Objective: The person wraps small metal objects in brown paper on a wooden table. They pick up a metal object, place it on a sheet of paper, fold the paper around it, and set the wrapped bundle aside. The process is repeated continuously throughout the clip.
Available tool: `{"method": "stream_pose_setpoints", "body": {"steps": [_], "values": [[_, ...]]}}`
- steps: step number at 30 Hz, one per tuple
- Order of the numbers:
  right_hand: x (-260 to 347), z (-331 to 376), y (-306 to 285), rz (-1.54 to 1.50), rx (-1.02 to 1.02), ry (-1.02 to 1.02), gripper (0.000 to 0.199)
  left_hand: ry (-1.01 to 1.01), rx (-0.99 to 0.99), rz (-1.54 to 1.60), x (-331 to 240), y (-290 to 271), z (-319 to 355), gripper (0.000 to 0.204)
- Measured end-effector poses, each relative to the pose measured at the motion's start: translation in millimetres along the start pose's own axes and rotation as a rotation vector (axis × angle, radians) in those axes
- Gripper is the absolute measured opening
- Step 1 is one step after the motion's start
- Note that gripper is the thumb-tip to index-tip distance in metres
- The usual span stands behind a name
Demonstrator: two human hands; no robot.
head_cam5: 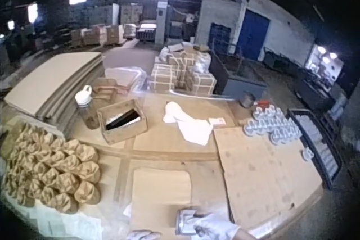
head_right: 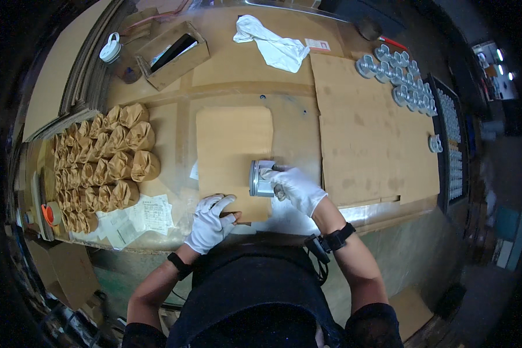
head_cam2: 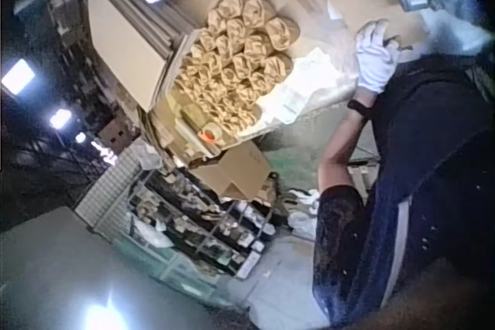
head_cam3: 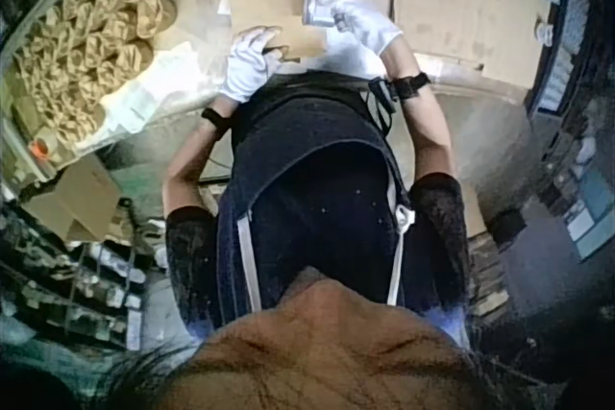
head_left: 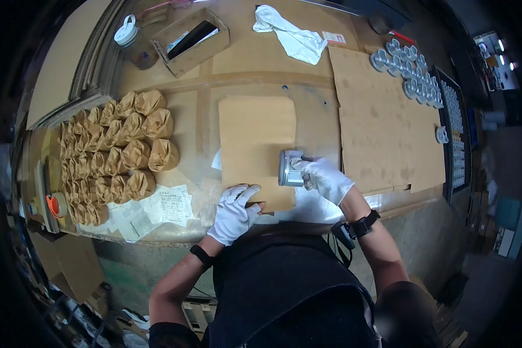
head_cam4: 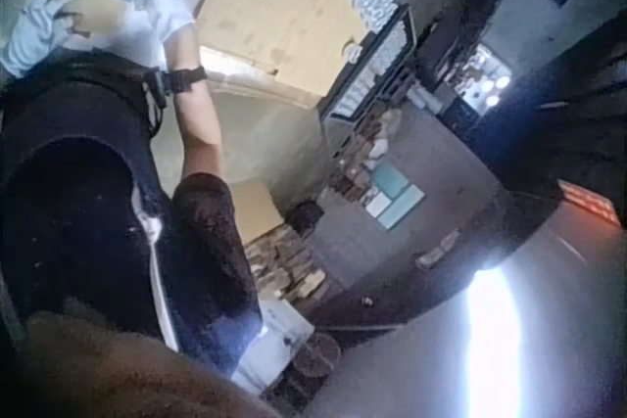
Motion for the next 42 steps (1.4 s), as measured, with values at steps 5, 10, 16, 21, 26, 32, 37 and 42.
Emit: {"method": "stream_pose_setpoints", "body": {"steps": [5, 10, 16, 21, 26, 32, 37, 42], "values": [[-1, -4, 26, 0.089, 0.092, 0.045, 0.034, 0.131, 0.116, -0.149, -3, 9, 7, 0.018], [-23, -25, 66, 0.04, 0.271, 0.059, 0.037, -0.131, 0.253, 0.038, 4, 15, 16, 0.014], [56, 8, 53, 1.315, -0.7, -0.57, 0.044, 0.064, -0.071, -0.122, 10, -53, -64, 0.018], [96, 17, 98, 1.58, -0.599, -1.118, 0.065, -0.429, 0.326, -0.034, 92, -35, -142, 0.036], [100, -46, 67, 1.572, -0.217, -0.588, 0.087, 0.221, 0.054, -0.214, 51, -39, -146, 0.048], [151, -30, 62, 1.604, -0.496, -0.944, 0.087, -0.15, 0.481, -0.048, 128, -22, -187, 0.065], [131, -54, 59, 1.201, -0.542, -1.131, 0.079, 0.103, 0.045, -0.418, 111, -10, -153, 0.055], [115, -43, 58, 1.097, -0.64, -1.159, 0.08, 0.068, 0.225, -0.509, 112, 1, -159, 0.044]]}}
Point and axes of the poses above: each hand's wrist, its own z-axis away from the middle knuckle, its own y-axis out of the palm, x = y × z, the point moved 8 cm from there along -z, towards the middle knuckle, and after that the axes turned 6 degrees about y, right-handed, at the moved point
